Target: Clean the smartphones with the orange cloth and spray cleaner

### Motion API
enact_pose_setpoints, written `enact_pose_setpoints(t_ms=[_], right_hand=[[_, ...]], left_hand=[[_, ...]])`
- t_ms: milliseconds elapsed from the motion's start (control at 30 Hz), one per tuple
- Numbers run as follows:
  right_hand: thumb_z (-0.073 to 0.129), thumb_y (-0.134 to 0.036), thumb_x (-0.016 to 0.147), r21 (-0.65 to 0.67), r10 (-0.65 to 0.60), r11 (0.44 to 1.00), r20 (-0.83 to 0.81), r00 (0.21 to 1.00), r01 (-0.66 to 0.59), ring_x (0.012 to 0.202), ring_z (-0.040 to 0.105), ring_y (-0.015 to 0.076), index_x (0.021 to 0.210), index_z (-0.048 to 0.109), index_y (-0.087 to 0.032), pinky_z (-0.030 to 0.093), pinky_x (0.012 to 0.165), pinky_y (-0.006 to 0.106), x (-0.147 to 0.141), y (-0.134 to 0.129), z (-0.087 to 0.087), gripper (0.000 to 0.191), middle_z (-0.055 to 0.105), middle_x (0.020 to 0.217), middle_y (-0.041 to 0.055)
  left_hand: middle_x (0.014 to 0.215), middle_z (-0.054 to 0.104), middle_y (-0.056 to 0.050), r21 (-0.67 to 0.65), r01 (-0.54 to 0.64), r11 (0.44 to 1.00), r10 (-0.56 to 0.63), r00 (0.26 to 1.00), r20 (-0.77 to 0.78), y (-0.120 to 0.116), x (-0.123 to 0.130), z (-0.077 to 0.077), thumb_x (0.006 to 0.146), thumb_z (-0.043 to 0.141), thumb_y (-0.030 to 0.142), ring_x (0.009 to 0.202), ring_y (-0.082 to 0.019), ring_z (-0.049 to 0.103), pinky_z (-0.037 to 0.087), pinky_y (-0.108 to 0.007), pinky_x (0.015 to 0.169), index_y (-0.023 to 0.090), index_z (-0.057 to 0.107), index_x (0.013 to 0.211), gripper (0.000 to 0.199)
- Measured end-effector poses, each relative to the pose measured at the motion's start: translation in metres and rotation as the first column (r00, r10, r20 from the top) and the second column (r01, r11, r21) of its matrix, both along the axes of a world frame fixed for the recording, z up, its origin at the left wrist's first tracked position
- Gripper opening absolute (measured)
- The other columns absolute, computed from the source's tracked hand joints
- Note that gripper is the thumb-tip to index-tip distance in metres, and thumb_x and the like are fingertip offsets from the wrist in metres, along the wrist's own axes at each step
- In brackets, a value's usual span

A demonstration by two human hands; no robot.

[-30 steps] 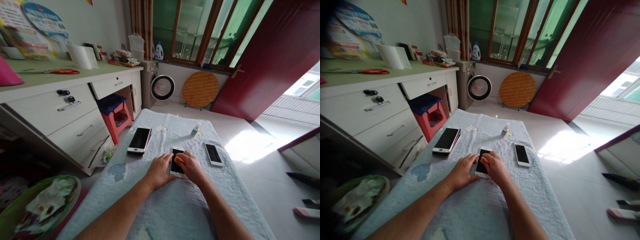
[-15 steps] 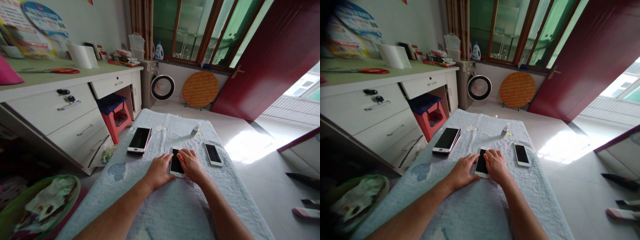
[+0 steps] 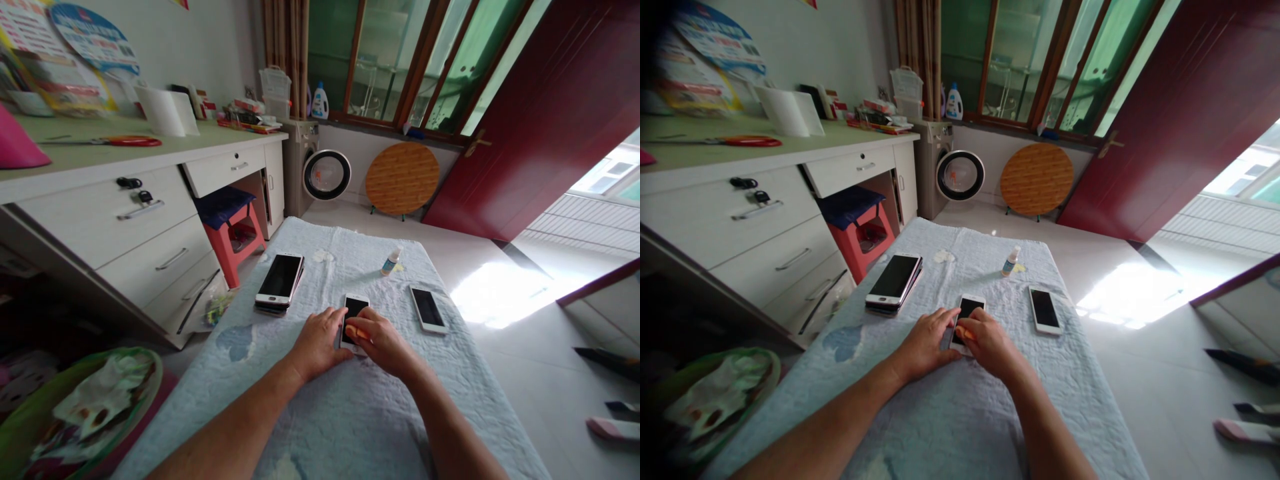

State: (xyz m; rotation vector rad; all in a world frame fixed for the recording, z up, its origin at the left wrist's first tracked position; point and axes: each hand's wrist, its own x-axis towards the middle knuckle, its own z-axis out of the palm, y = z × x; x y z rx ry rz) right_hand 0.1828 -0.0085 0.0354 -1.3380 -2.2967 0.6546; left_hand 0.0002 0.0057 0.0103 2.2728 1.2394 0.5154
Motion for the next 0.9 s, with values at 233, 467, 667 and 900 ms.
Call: enact_pose_setpoints(t_ms=[233,467,667,900], right_hand=[[0.045,-0.034,0.094,0.134,-0.292,0.944,-0.075,0.953,0.300,0.076,0.056,0.0150,0.099,0.064,-0.022,0.044,0.071,0.026,0.010,0.016,-0.024,0.023,0.056,0.085,0.0027],[0.043,-0.041,0.092,0.211,-0.466,0.851,-0.121,0.877,0.481,0.074,0.056,0.0168,0.099,0.060,-0.022,0.043,0.069,0.028,0.020,0.032,-0.039,0.026,0.058,0.086,0.0033],[0.047,-0.031,0.090,0.224,-0.382,0.905,0.052,0.923,0.362,0.085,0.054,0.0189,0.106,0.062,-0.024,0.042,0.080,0.031,0.024,0.025,-0.030,0.023,0.057,0.090,0.0043],[0.045,-0.017,0.086,0.147,-0.324,0.935,-0.019,0.946,0.323,0.079,0.055,0.0148,0.105,0.063,-0.022,0.043,0.074,0.026,0.028,0.024,-0.029,0.026,0.054,0.090,0.0028]], left_hand=[[0.111,0.058,-0.008,0.020,0.018,1.000,-0.016,0.998,-0.066,0.001,0.001,0.002,0.069,0.072,0.044,0.102,-0.027,0.057,0.043,-0.037,0.090,0.021,0.054,0.122,0.060],[0.112,0.058,-0.008,0.013,0.009,1.000,-0.008,0.997,-0.078,0.000,0.002,0.004,0.070,0.072,0.043,0.105,-0.028,0.057,0.043,-0.038,0.092,0.021,0.053,0.126,0.063],[0.123,0.055,-0.010,0.040,-0.019,0.999,0.021,0.998,-0.056,-0.002,0.003,0.004,0.068,0.074,0.044,0.111,-0.028,0.054,0.042,-0.040,0.096,0.020,0.050,0.127,0.068],[0.134,0.053,-0.008,0.064,0.017,0.998,-0.013,0.998,-0.062,0.000,0.001,0.002,0.067,0.075,0.044,0.115,-0.030,0.052,0.041,-0.043,0.097,0.021,0.053,0.127,0.068]])
